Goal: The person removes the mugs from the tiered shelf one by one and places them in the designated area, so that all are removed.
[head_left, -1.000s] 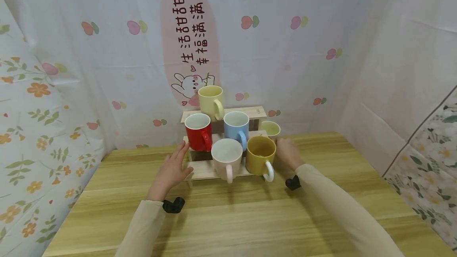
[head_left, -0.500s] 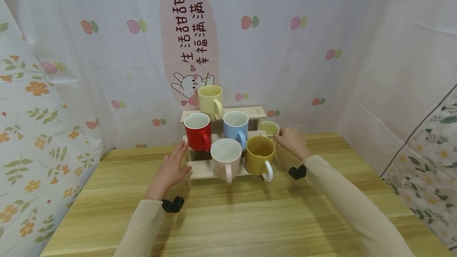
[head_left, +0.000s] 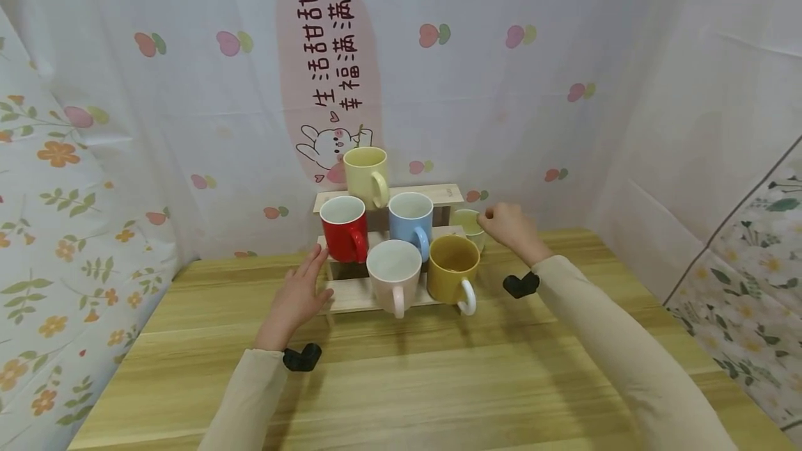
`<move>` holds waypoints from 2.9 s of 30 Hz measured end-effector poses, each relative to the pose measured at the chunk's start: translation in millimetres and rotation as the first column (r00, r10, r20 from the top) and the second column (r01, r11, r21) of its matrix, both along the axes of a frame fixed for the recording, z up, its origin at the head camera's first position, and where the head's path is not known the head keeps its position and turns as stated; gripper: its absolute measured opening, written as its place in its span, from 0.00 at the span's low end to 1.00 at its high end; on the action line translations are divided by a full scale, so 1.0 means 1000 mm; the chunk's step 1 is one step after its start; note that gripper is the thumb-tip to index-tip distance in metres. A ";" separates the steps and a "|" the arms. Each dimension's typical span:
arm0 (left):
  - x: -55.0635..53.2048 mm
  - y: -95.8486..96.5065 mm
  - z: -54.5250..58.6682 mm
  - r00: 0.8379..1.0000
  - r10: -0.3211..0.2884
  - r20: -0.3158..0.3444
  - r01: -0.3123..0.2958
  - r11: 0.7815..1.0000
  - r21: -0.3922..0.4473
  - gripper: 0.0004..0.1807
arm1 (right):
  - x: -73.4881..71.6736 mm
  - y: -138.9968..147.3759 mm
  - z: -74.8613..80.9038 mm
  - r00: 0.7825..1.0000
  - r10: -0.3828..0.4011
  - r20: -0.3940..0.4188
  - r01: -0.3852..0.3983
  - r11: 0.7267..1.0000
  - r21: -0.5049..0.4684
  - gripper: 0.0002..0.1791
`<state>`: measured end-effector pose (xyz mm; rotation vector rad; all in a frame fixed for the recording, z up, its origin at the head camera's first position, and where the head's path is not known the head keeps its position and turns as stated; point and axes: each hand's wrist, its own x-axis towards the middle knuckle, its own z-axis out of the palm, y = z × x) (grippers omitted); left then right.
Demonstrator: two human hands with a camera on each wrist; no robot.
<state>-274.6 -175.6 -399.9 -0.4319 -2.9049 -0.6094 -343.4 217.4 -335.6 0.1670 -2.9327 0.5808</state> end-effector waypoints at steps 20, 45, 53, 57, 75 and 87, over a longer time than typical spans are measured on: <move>-0.003 -0.001 0.003 0.999 -0.027 -0.021 0.027 0.999 0.020 0.41 | 0.001 -0.044 0.062 0.996 0.064 -0.061 -0.064 0.998 -0.006 0.20; -0.004 -0.001 -0.002 1.000 -0.011 0.014 0.010 1.000 0.022 0.42 | -0.015 -0.083 0.092 0.979 0.192 -0.073 -0.182 0.976 0.120 0.15; -0.003 0.000 -0.005 1.000 0.012 -0.001 -0.012 1.000 0.017 0.42 | -0.022 -0.104 0.103 0.978 0.206 -0.029 -0.203 0.974 0.097 0.21; -0.003 -0.001 -0.006 1.000 0.023 0.006 -0.023 1.000 0.013 0.42 | -0.026 -0.118 0.104 0.974 0.224 -0.024 -0.219 0.967 0.128 0.17; 0.000 0.001 -0.008 0.999 0.048 0.020 -0.049 0.998 0.033 0.42 | -0.032 -0.156 0.100 0.957 0.283 -0.060 -0.270 0.949 0.162 0.24; 0.001 -0.003 -0.009 0.999 0.042 0.000 -0.042 0.998 0.044 0.41 | -0.030 -0.176 0.095 0.958 0.282 -0.054 -0.266 0.942 0.204 0.22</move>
